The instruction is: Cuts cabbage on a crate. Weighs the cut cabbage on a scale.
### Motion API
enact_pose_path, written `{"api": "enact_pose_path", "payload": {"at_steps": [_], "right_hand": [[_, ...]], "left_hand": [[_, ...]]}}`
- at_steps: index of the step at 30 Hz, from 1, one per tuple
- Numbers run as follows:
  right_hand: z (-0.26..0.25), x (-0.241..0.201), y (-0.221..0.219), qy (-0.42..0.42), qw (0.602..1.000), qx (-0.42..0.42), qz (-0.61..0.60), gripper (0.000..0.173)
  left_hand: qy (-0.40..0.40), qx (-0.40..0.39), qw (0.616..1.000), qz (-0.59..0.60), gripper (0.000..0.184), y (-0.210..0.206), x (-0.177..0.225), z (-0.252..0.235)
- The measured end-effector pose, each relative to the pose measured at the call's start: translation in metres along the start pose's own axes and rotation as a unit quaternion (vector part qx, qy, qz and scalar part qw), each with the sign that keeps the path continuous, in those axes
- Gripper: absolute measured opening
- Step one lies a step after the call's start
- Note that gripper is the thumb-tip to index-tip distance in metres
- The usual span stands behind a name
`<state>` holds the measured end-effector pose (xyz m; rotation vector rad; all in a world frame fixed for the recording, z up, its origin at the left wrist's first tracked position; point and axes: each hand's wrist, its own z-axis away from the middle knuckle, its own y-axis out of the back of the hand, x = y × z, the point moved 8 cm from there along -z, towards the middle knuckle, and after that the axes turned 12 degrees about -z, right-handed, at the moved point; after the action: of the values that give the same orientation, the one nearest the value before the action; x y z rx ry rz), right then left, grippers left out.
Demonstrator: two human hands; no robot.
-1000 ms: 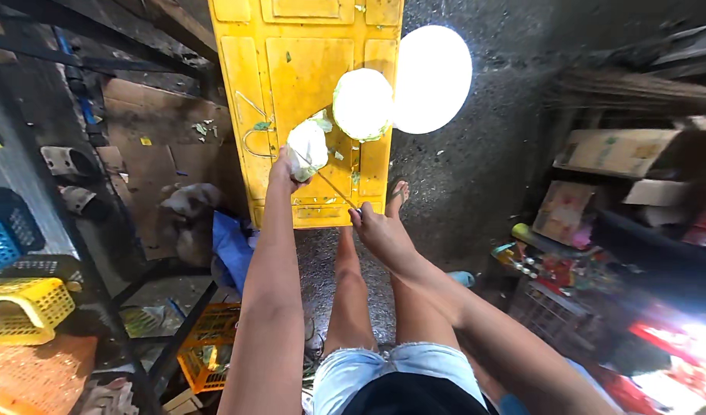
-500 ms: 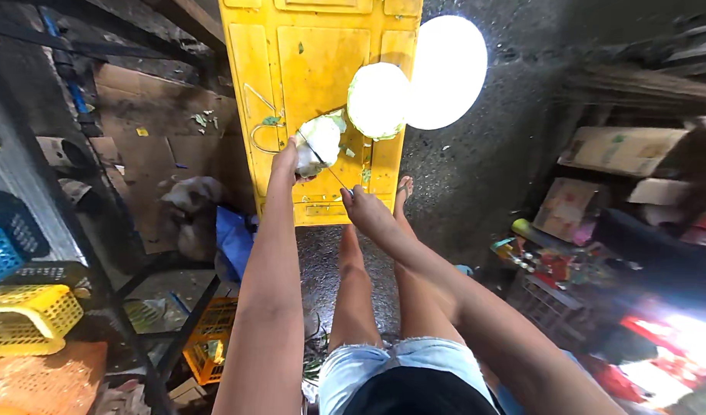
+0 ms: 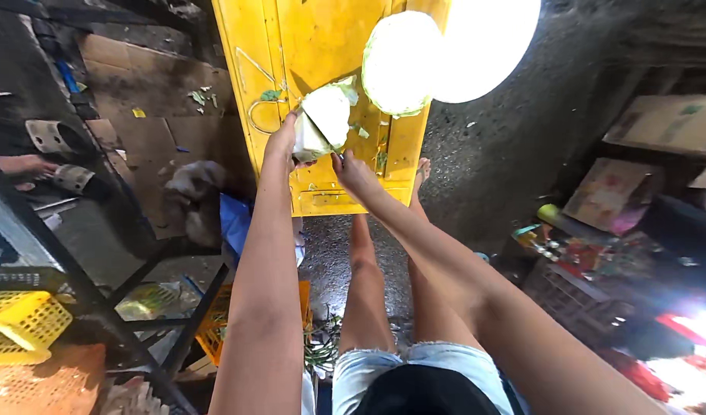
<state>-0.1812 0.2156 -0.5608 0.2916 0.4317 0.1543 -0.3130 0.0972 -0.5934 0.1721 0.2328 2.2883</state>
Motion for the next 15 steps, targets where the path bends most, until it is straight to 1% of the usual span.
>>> {"api": "enact_pose_path", "payload": {"at_steps": [3, 5, 6, 8, 11, 13, 15], "right_hand": [[0.047, -0.03, 0.02, -0.02, 0.999, -0.026, 0.031, 0.061], [0.072, -0.031, 0.027, -0.039, 0.998, -0.025, 0.035, 0.062], [0.074, -0.024, 0.024, -0.05, 0.998, -0.021, 0.037, 0.061], [0.052, -0.005, 0.011, -0.055, 0.997, -0.02, 0.041, 0.058], [0.016, 0.002, 0.003, -0.026, 0.999, -0.022, 0.018, 0.056], [0.016, 0.009, 0.004, -0.015, 0.999, -0.037, 0.01, 0.058], [0.027, 0.039, 0.002, -0.008, 0.999, -0.034, -0.004, 0.059]], "left_hand": [[-0.019, 0.016, 1.0, 0.011, 0.077, 0.001, -0.004, 0.005], [-0.027, 0.028, 0.999, 0.023, 0.079, 0.002, -0.004, 0.009], [-0.027, 0.029, 0.999, 0.026, 0.08, 0.001, -0.004, 0.01], [-0.023, 0.023, 0.999, 0.02, 0.079, 0.0, -0.005, 0.007], [-0.027, 0.025, 0.999, 0.018, 0.078, 0.002, -0.003, 0.004], [-0.026, 0.038, 0.999, 0.028, 0.078, 0.003, -0.004, 0.005], [-0.034, 0.055, 0.997, 0.045, 0.08, 0.002, -0.005, 0.007]]}}
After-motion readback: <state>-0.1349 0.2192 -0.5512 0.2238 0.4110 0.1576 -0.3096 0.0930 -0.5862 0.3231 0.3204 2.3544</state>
